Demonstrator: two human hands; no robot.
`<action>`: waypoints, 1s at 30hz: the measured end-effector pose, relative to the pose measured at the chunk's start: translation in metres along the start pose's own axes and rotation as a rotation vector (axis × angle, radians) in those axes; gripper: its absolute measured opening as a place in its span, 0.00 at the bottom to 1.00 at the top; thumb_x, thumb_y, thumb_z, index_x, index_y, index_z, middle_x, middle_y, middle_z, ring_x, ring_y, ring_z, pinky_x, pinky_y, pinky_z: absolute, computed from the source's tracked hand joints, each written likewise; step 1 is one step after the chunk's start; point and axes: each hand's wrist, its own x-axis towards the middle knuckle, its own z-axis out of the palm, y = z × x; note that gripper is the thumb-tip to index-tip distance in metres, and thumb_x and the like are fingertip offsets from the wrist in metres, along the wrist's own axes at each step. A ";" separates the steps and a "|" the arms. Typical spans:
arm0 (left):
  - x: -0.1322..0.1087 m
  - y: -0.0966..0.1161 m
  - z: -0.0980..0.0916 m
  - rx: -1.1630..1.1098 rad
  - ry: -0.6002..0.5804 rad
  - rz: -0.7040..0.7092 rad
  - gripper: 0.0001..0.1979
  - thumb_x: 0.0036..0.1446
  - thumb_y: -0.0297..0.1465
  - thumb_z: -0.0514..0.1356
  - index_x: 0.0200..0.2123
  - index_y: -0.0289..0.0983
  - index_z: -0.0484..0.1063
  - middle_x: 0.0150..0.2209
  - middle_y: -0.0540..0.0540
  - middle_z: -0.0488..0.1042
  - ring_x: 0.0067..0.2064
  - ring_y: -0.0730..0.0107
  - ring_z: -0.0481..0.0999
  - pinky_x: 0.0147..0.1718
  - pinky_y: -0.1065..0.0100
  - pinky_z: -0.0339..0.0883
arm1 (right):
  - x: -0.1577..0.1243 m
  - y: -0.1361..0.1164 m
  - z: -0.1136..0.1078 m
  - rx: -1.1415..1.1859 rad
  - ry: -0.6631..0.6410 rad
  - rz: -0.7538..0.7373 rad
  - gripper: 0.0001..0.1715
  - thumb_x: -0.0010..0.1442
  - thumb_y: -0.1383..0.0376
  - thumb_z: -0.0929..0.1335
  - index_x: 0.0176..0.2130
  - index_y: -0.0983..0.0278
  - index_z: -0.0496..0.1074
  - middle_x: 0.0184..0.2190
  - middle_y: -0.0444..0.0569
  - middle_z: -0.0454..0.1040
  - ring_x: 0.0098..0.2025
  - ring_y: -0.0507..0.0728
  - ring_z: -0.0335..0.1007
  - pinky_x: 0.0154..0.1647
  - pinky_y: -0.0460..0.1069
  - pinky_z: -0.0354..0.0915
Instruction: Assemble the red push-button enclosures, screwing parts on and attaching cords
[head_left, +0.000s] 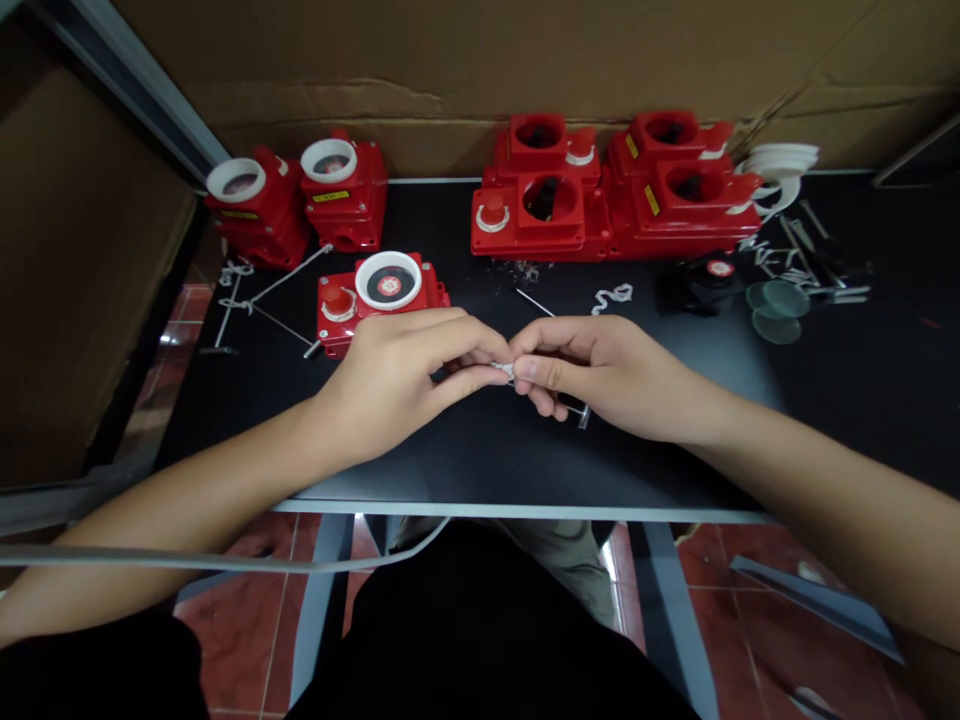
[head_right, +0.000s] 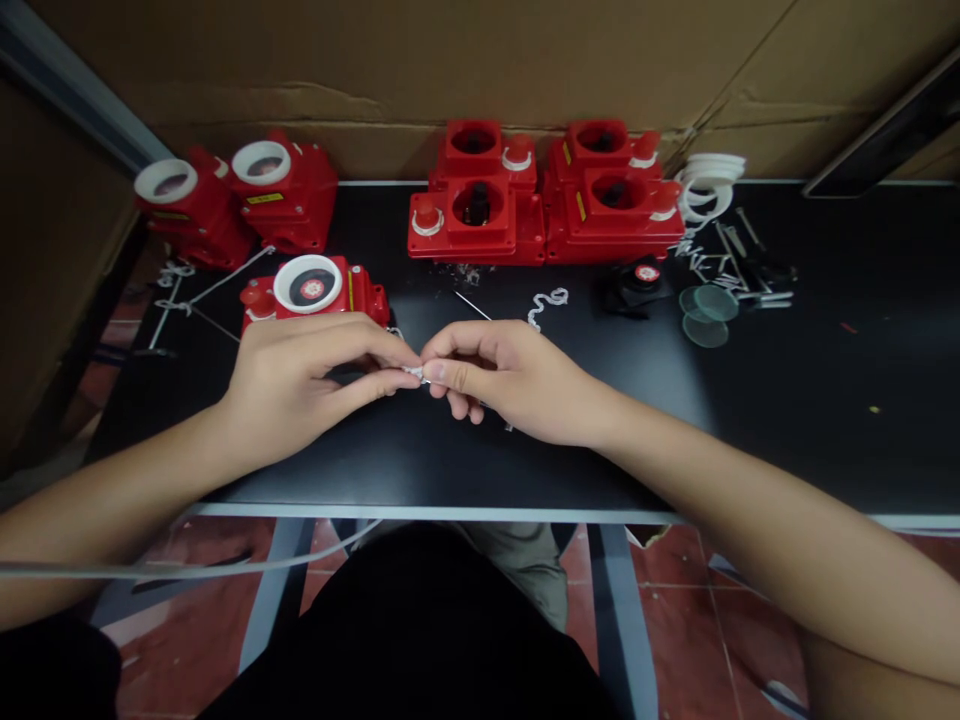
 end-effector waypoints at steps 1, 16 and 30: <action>0.000 0.000 -0.001 -0.003 -0.003 -0.016 0.03 0.79 0.33 0.75 0.47 0.46 0.91 0.44 0.47 0.92 0.41 0.65 0.90 0.46 0.66 0.82 | 0.000 0.000 0.000 0.015 -0.001 0.005 0.28 0.67 0.45 0.86 0.38 0.64 0.81 0.27 0.41 0.76 0.27 0.49 0.70 0.29 0.45 0.73; 0.010 0.006 0.005 -0.556 0.007 -0.401 0.11 0.72 0.36 0.79 0.40 0.37 0.85 0.33 0.49 0.85 0.33 0.72 0.84 0.37 0.71 0.82 | -0.016 -0.001 0.013 -0.236 0.270 -0.322 0.22 0.65 0.49 0.88 0.39 0.58 0.83 0.38 0.47 0.82 0.34 0.54 0.81 0.27 0.50 0.78; 0.012 0.004 0.003 -0.628 -0.032 -0.467 0.15 0.66 0.40 0.84 0.39 0.36 0.88 0.33 0.48 0.87 0.33 0.70 0.86 0.37 0.70 0.84 | -0.018 -0.001 0.017 -0.189 0.293 -0.311 0.21 0.68 0.47 0.87 0.39 0.58 0.86 0.38 0.48 0.85 0.31 0.54 0.85 0.28 0.50 0.82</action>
